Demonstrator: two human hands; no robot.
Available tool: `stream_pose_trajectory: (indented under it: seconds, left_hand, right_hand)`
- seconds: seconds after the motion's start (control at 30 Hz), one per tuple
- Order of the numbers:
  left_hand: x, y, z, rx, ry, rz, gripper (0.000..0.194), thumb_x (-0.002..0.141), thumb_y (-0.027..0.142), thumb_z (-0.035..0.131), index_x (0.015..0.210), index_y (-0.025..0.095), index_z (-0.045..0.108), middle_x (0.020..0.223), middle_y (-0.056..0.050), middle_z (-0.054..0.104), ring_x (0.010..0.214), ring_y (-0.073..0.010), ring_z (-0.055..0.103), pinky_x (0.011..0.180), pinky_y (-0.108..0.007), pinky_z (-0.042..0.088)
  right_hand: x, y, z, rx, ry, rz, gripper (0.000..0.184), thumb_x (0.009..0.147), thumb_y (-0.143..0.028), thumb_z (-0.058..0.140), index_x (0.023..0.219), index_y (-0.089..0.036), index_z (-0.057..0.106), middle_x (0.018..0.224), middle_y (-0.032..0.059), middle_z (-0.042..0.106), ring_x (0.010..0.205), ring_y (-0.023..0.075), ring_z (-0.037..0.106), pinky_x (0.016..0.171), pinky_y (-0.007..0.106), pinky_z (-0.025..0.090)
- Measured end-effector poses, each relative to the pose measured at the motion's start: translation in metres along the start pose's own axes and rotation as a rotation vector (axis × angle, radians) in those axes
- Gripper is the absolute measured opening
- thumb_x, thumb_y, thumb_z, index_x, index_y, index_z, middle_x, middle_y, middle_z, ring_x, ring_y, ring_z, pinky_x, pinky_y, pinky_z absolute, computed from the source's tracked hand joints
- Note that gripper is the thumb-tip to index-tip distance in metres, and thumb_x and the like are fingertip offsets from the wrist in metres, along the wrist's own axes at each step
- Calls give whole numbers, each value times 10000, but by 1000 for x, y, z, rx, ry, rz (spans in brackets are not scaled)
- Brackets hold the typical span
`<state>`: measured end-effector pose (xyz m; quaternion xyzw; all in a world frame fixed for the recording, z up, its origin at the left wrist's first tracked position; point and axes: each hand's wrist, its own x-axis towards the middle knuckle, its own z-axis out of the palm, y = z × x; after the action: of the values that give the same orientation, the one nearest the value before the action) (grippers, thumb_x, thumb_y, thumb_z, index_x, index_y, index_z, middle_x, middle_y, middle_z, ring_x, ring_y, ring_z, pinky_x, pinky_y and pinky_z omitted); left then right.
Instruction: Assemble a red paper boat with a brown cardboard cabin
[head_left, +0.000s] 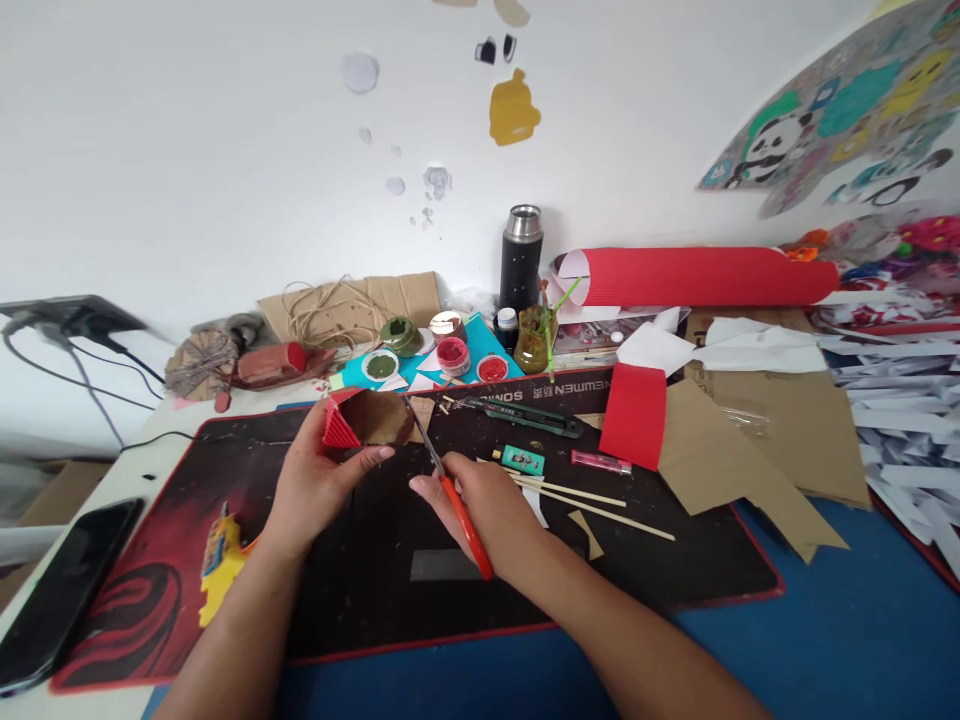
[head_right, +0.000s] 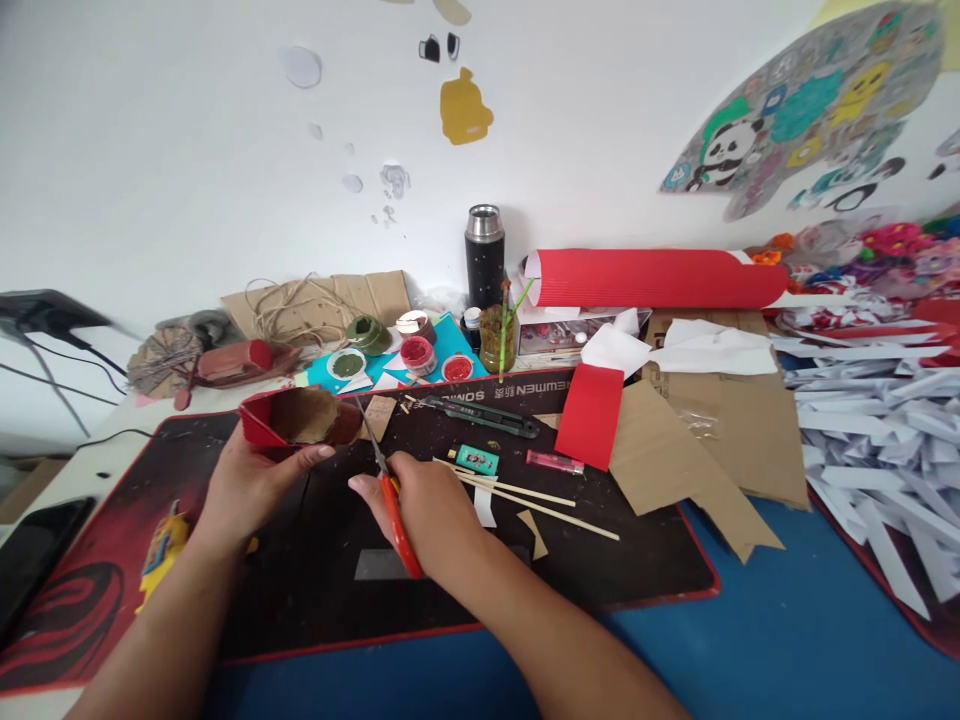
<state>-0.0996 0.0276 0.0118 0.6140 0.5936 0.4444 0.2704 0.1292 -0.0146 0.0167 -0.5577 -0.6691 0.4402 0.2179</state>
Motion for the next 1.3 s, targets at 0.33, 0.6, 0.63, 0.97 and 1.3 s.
stream_pose_trajectory:
  seconds: [0.33, 0.6, 0.63, 0.97, 1.3]
  left_hand:
    - [2, -2, 0, -10, 12, -1, 689, 672, 613, 951, 1216, 253, 728, 1244, -113, 823, 1177, -401, 755, 1097, -533, 577]
    - [4, -2, -2, 15, 4, 20, 582, 708, 672, 902, 1049, 212, 794, 1100, -115, 857, 1072, -392, 788, 1037, -537, 613]
    - [4, -2, -2, 20, 4, 21, 574, 709, 675, 897, 1031, 210, 802, 1075, -120, 860, 1053, -397, 791, 1026, -548, 619]
    - [2, -2, 1, -80, 15, -11, 508, 748, 608, 913, 1066, 224, 816, 1123, -108, 855, 1147, -399, 771, 1128, -552, 563]
    - [8, 1, 11, -743, 89, -324, 468, 767, 438, 954, 1113, 200, 746, 1069, -75, 829, 989, -294, 807, 942, -484, 661]
  right_hand:
    - [3, 6, 5, 99, 49, -26, 427, 1056, -457, 694, 750, -233, 499, 591, -32, 555, 543, 143, 530, 579, 269, 322]
    - [3, 16, 7, 378, -13, -19, 389, 1065, -578, 638, 872, -244, 589, 539, -66, 580, 449, 139, 615, 507, 227, 441]
    - [3, 16, 7, 401, -21, -26, 380, 1064, -577, 641, 887, -243, 602, 552, -62, 600, 468, 141, 634, 512, 224, 457]
    - [6, 21, 15, 554, -56, -24, 395, 1033, -629, 676, 1001, -235, 656, 598, -47, 655, 524, 147, 678, 530, 219, 506]
    - [7, 23, 13, 522, -41, -21, 406, 1049, -636, 640, 995, -234, 660, 593, -41, 676, 533, 152, 688, 572, 236, 531]
